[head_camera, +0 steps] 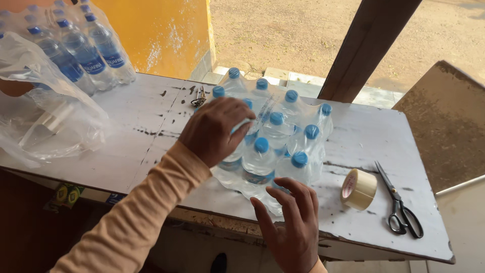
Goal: The person wraps clear adhesive tape around a shrink-wrapped pack of water bottles on a table, pulling tape from the roll, pressing it across the pack, and cutting it with scissors. They reposition the pack and add another strip of tape to secure the wrapping.
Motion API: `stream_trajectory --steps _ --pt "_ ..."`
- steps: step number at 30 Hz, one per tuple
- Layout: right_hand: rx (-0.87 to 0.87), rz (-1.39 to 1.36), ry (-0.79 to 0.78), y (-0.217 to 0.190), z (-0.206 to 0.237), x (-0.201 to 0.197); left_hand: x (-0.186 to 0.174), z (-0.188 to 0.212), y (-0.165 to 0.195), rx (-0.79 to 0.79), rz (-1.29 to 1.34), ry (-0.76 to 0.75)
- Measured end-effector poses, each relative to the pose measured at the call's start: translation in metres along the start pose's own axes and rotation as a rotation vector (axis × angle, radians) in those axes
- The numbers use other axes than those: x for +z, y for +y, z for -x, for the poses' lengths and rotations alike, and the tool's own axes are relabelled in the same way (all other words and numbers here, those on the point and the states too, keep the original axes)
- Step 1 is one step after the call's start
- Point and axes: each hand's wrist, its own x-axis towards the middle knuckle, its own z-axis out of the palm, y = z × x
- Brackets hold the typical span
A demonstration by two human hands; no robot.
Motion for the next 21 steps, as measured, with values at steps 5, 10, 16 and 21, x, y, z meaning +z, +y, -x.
stream_trajectory --steps 5,10,16,21 --pt "-0.049 0.108 0.029 -0.005 0.008 0.061 0.022 -0.048 -0.089 -0.124 0.207 -0.112" --pt "0.739 -0.06 0.05 -0.003 0.05 0.119 0.095 -0.101 -0.155 -0.143 0.264 -0.528" --pt "1.817 -0.617 0.251 0.018 0.07 0.158 0.167 -0.137 -0.184 -0.327 0.157 -1.125" --pt "1.817 -1.104 0.441 0.031 0.041 0.159 0.193 -0.153 -0.178 -0.316 0.358 -1.339"
